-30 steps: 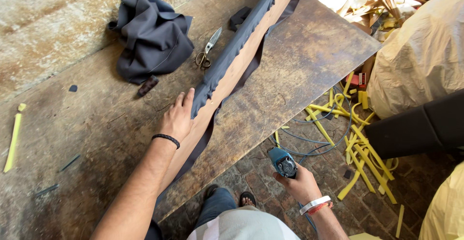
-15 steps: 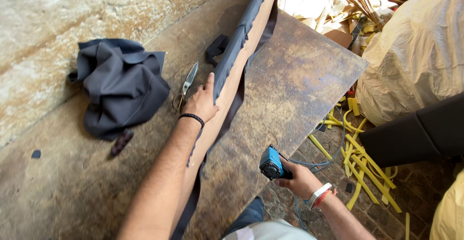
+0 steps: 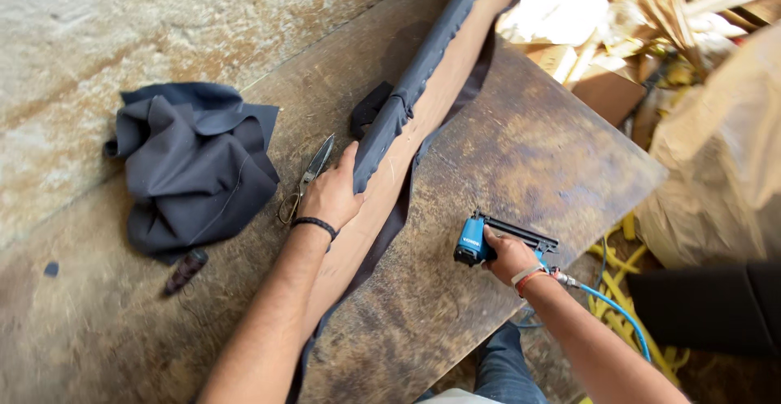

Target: The person stretches dark fabric around the edge of a long curved wooden frame on a workbench and secures it with a pneumatic staple gun, working along one side and then the other. They fold the fabric over the edge, staple it in place, and use scissors to trim excess fabric from the frame.

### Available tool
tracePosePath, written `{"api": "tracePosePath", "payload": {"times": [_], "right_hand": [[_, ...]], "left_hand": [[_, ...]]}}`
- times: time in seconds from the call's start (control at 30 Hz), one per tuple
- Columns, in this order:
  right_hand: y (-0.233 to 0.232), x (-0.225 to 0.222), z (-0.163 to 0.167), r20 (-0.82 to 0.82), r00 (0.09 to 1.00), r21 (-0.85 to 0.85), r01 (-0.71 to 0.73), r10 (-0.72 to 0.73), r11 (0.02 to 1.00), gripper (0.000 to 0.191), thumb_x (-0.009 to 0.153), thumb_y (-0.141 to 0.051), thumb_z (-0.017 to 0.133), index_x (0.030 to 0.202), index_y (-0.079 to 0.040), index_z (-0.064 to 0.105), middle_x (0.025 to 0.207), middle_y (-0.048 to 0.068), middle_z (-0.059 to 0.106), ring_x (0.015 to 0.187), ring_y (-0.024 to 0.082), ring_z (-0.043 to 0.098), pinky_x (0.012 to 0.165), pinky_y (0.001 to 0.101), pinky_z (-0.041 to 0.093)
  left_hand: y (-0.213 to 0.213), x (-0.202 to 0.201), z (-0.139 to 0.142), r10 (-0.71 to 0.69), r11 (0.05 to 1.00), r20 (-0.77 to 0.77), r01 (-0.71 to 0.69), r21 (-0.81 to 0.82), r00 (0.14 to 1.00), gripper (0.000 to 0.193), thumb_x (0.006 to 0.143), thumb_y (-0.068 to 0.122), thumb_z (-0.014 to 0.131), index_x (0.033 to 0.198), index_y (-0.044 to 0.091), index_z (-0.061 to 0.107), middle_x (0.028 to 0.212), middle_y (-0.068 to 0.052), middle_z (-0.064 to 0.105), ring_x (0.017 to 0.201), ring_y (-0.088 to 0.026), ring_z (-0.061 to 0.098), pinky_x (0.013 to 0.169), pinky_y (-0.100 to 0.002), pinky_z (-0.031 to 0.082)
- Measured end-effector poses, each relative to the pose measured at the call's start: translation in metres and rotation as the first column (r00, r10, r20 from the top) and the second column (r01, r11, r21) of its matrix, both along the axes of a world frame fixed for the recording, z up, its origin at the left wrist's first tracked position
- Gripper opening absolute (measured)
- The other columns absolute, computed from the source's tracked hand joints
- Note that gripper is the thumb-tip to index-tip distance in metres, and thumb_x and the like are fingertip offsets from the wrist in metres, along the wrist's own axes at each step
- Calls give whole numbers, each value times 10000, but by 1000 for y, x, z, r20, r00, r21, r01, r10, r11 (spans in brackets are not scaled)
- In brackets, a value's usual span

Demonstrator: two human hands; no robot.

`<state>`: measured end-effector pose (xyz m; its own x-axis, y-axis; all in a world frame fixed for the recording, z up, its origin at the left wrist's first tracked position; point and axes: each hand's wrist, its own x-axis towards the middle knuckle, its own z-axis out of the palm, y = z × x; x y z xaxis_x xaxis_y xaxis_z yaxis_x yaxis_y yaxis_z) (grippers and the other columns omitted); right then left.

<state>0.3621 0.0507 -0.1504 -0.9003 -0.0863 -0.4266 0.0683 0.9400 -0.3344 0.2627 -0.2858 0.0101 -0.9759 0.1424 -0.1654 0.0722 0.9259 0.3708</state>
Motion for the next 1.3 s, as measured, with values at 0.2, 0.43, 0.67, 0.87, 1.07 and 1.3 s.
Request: {"api": "tracePosePath", "payload": {"times": [0.2,0.43,0.67,0.87,1.07,1.3], "right_hand": [[42,-68,-23,-163,978,-8,-136,133,991,861,788,-281,787,1569,-228,428,1161,159,680,1124,359,654,948,439,533],[62,-120,8,-11,971,-51,-239,239,970,450,849,-382,810,1262,-228,721,1341,132,634,1140,341,666,994,444,539],[12,-206,114,-820,473,-69,-640,323,765,561,753,-180,817,1293,-147,669,1355,143,623,1264,333,607,1096,475,456],[-8,-234,138,-531,314,274,-815,787,510,521,763,-309,808,1264,-236,686,1275,17,697,1232,239,628,1090,431,445],[-6,-234,121,-678,118,316,-844,725,433,399,801,-522,776,1064,-224,742,1025,1,764,984,206,728,950,395,547],[-20,-212,170,-281,418,326,-805,864,496,382,886,-651,671,952,-279,728,771,-18,745,706,181,734,627,386,592]], "left_hand": [[19,15,23,253,948,38,-240,-209,967,612,821,395,794,1338,172,553,1019,-208,733,966,-426,702,853,-548,556],[62,27,35,424,870,39,-394,-297,905,505,845,418,776,1231,149,594,970,-167,748,921,-374,726,812,-515,578],[101,53,9,437,863,50,-403,-306,898,488,890,373,743,1280,135,569,1061,-129,742,908,-323,744,814,-462,603],[133,84,-23,406,867,-118,-423,-263,906,535,863,220,739,1350,91,556,1231,-160,700,1048,-320,717,876,-427,593],[136,88,-41,467,836,-92,-473,-280,879,535,883,148,717,1396,119,565,1284,-140,690,1100,-296,706,911,-427,587],[161,126,-77,368,826,-697,-561,-59,615,291,994,141,636,1285,149,655,1390,-116,668,1317,-314,616,1115,-511,521]]}}
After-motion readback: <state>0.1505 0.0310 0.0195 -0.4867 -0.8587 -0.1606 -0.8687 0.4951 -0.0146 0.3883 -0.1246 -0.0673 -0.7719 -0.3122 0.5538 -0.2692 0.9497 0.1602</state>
